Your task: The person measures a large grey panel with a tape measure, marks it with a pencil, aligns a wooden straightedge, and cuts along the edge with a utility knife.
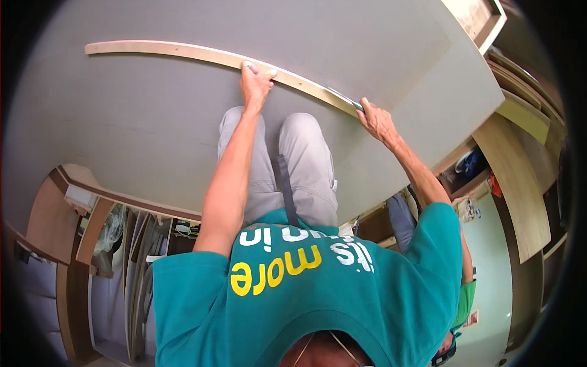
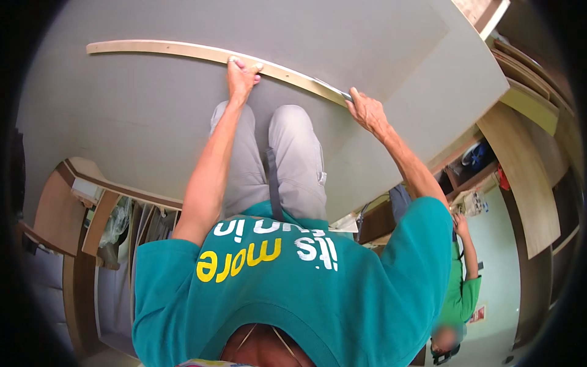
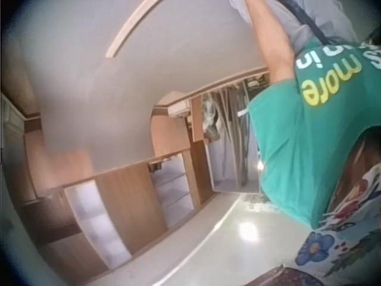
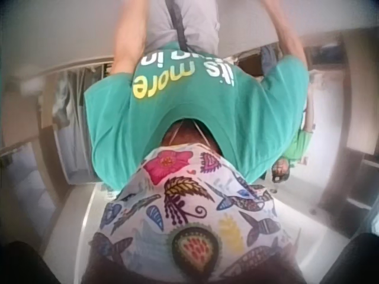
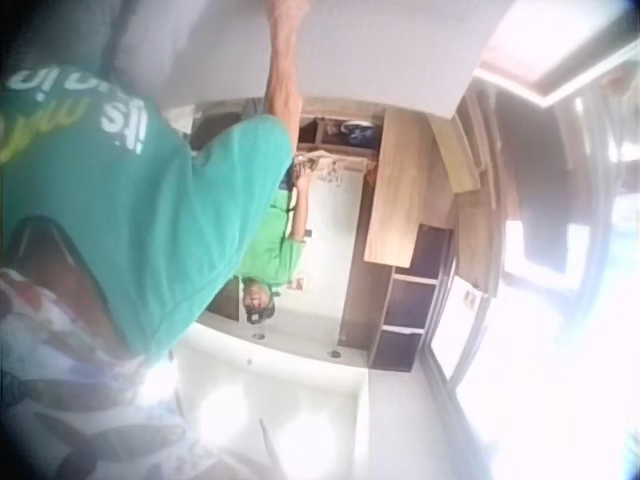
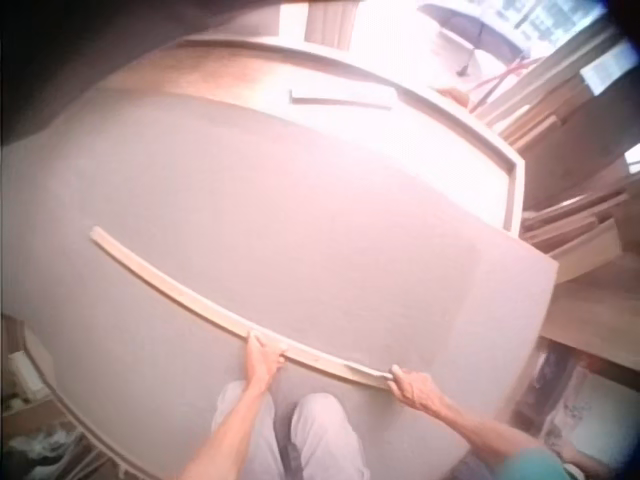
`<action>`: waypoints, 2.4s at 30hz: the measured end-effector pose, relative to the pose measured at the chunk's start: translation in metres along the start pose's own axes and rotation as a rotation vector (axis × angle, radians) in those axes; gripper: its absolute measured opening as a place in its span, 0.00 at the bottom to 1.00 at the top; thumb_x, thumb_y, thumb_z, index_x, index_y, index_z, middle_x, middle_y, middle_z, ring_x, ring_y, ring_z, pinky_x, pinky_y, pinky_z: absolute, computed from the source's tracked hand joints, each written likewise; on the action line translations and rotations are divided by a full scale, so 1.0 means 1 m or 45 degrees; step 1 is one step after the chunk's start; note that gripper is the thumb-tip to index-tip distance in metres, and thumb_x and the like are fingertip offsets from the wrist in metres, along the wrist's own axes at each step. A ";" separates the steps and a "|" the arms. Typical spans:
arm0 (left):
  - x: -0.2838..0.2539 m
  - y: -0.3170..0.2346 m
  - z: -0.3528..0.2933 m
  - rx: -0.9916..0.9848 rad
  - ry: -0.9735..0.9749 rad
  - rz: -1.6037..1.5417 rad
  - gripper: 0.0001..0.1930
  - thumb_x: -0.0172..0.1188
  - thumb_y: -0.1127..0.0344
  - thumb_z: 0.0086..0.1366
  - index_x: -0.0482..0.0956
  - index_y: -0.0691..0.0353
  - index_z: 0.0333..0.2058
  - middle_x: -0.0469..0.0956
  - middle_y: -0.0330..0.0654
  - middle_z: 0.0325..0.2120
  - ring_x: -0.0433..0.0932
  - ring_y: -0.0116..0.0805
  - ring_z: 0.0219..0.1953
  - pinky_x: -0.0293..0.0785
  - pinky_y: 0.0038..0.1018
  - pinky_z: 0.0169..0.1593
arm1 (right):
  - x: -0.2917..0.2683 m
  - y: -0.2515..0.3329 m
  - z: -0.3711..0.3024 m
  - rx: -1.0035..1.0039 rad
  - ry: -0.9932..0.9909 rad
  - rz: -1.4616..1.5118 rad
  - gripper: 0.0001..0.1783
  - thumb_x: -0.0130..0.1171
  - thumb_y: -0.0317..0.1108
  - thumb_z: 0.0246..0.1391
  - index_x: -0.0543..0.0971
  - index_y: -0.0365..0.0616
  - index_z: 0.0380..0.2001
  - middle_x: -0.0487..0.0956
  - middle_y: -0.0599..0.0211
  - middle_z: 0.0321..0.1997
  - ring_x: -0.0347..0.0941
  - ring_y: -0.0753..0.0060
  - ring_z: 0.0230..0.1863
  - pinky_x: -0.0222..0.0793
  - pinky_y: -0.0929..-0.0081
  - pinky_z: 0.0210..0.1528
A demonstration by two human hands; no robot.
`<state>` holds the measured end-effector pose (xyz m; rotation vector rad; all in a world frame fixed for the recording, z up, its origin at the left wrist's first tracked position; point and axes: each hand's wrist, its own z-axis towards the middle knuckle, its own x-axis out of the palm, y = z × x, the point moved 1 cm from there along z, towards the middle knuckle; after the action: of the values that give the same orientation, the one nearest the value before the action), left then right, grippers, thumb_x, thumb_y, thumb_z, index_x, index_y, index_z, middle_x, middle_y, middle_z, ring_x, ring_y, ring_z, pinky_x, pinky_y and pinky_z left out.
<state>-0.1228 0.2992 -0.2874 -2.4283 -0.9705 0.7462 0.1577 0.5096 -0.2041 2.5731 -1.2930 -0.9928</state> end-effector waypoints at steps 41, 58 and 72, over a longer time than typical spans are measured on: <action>0.002 0.000 -0.006 -0.004 -0.041 -0.097 0.28 0.73 0.76 0.51 0.57 0.55 0.34 0.65 0.35 0.25 0.73 0.25 0.17 0.77 0.25 0.19 | 0.003 0.041 0.038 -0.080 -0.113 0.033 0.16 0.51 0.45 0.63 0.66 0.47 0.44 0.80 0.51 0.29 0.78 0.43 0.32 0.72 0.49 0.33; 0.004 0.000 -0.005 -0.017 0.033 -0.085 0.28 0.72 0.78 0.52 0.55 0.54 0.34 0.63 0.34 0.24 0.73 0.26 0.17 0.77 0.24 0.20 | 0.003 -0.020 -0.008 0.030 -0.014 -0.063 0.13 0.49 0.42 0.63 0.64 0.46 0.41 0.78 0.51 0.29 0.76 0.44 0.35 0.71 0.48 0.35; 0.001 0.001 -0.005 0.052 0.079 -0.117 0.27 0.71 0.77 0.54 0.55 0.55 0.35 0.64 0.35 0.25 0.74 0.28 0.17 0.79 0.25 0.21 | 0.039 -0.065 -0.084 0.656 -0.441 0.498 0.16 0.57 0.44 0.59 0.65 0.45 0.37 0.75 0.51 0.27 0.74 0.46 0.29 0.69 0.53 0.32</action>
<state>-0.1188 0.2987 -0.2847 -2.3402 -1.0245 0.6483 0.2679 0.5057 -0.1814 2.3586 -2.3008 -1.1754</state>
